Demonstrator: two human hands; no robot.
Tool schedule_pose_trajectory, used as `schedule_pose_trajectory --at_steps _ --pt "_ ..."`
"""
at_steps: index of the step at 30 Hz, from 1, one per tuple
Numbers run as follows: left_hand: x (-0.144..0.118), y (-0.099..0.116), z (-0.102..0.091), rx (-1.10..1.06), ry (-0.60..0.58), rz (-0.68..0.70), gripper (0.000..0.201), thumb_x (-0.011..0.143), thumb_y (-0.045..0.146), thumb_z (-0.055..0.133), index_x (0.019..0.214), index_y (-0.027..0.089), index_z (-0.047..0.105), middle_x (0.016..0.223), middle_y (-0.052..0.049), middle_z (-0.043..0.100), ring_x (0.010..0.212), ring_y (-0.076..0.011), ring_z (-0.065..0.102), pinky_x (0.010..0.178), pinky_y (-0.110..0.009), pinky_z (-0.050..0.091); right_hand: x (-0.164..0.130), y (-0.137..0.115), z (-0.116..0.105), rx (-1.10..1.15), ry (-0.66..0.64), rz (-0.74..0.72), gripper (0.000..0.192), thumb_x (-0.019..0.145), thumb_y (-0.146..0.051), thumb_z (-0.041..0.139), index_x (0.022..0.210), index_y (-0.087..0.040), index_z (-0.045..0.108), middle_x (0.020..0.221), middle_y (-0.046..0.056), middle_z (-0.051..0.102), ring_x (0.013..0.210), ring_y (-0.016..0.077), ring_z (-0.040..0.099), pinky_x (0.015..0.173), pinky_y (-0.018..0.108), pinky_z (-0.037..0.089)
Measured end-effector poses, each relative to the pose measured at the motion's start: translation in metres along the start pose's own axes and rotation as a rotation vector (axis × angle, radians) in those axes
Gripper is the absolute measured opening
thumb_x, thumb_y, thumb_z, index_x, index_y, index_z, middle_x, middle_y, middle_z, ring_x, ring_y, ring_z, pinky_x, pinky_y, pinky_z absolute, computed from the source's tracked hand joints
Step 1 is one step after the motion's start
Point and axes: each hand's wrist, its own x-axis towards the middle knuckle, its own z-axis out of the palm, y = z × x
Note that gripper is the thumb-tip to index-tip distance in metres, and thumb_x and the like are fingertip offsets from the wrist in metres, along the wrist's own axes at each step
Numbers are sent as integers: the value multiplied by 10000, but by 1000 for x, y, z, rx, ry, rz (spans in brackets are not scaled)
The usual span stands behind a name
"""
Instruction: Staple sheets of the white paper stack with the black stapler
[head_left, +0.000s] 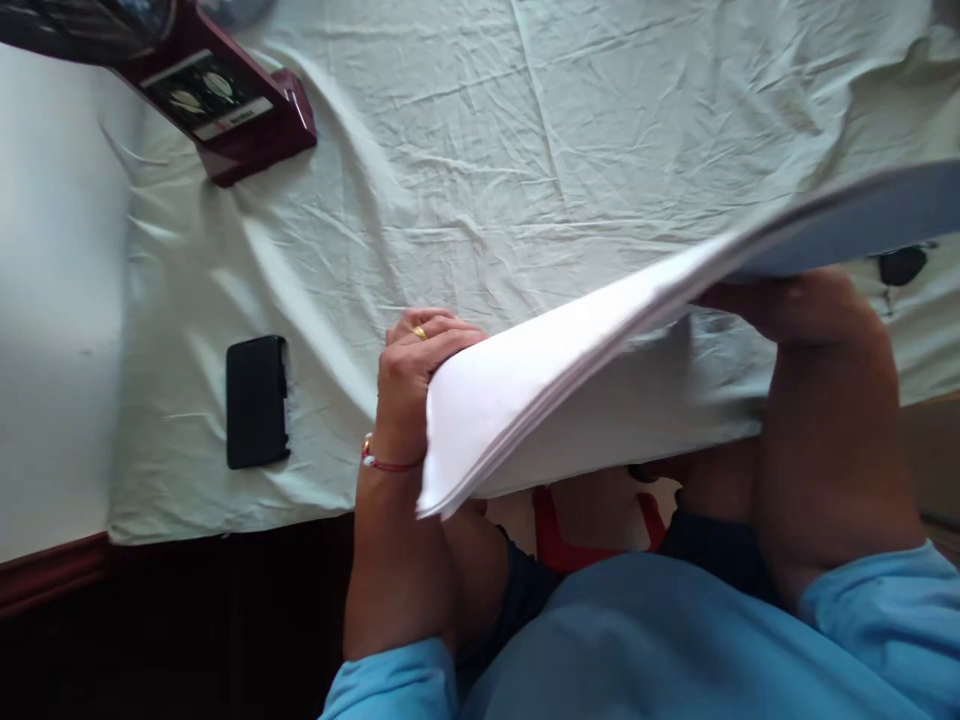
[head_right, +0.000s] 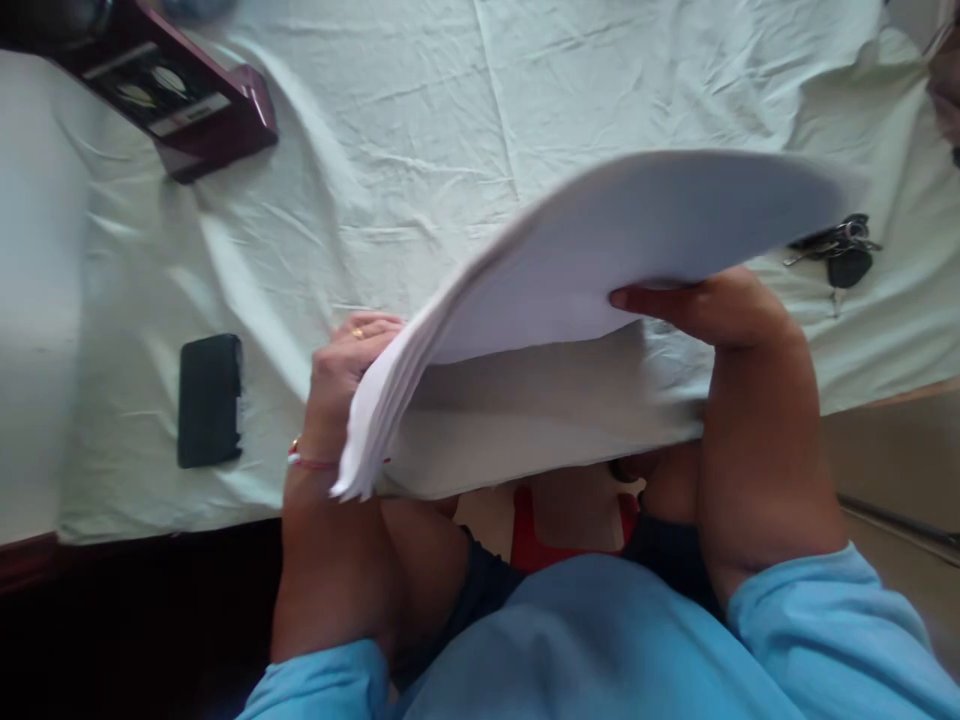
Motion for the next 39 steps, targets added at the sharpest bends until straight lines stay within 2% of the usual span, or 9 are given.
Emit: schedule_pose_trajectory --at_steps 3,6,8,12,18,23,27,35,39 --pt "-5 -1 4 -6 29 -110 364 967 539 856 732 280 758 773 -54 752 1008 -341 773 1087 -531 591 -2 -10 5 -100 9 22 559 434 -336 1173 893 -262 862 1010 24 841 981 261 761 1192 540 660" --pt "-9 2 8 -73 201 -210 340 920 556 928 826 272 767 807 -39 716 1020 -321 773 1096 -485 626 -4 -17 12 31 -96 12 492 514 -394 1135 885 -236 854 1007 54 845 933 259 758 993 512 726" --pt "-9 5 8 -92 275 -283 411 936 623 916 836 254 764 809 -37 709 963 -290 751 1023 -452 646 -6 -18 18 137 -138 1 489 563 -402 1123 934 -219 862 1050 68 859 948 257 769 908 471 738" --pt "-6 6 6 -20 300 -357 541 1006 693 818 727 243 711 702 -6 641 764 -209 648 795 -355 590 -5 -20 27 276 -122 90 490 595 -326 1114 1004 -215 868 1151 76 880 1017 258 802 958 438 739" --pt "-3 -6 5 153 502 -384 454 1061 645 750 839 252 801 824 -33 748 799 -214 665 766 -322 555 1 -31 42 362 23 217 478 520 -225 1069 907 -198 791 1071 72 869 1063 304 818 1119 561 709" --pt "-9 -18 4 345 404 -404 481 1056 577 723 688 268 694 650 -28 639 647 -230 509 694 -364 406 5 -33 56 462 126 250 485 501 -135 992 939 -181 789 1074 92 878 1072 318 823 1112 546 710" --pt "-10 -19 3 324 332 -410 483 1038 554 702 656 265 637 613 -15 583 627 -213 477 677 -378 321 3 -29 65 460 88 235 446 510 -167 983 913 -191 793 1031 71 880 1009 296 824 1072 510 722" --pt "-9 -20 4 276 298 -372 420 992 527 733 672 276 629 724 -33 652 749 -250 572 777 -389 437 8 -12 71 363 -3 239 345 553 -252 985 840 -272 794 1000 28 869 932 260 807 897 444 743" --pt "-7 -14 3 365 235 -434 352 1004 442 682 702 269 636 766 -42 678 789 -251 603 816 -391 470 7 -13 69 359 -5 255 353 595 -242 993 899 -257 813 1049 38 876 996 268 820 926 428 743"
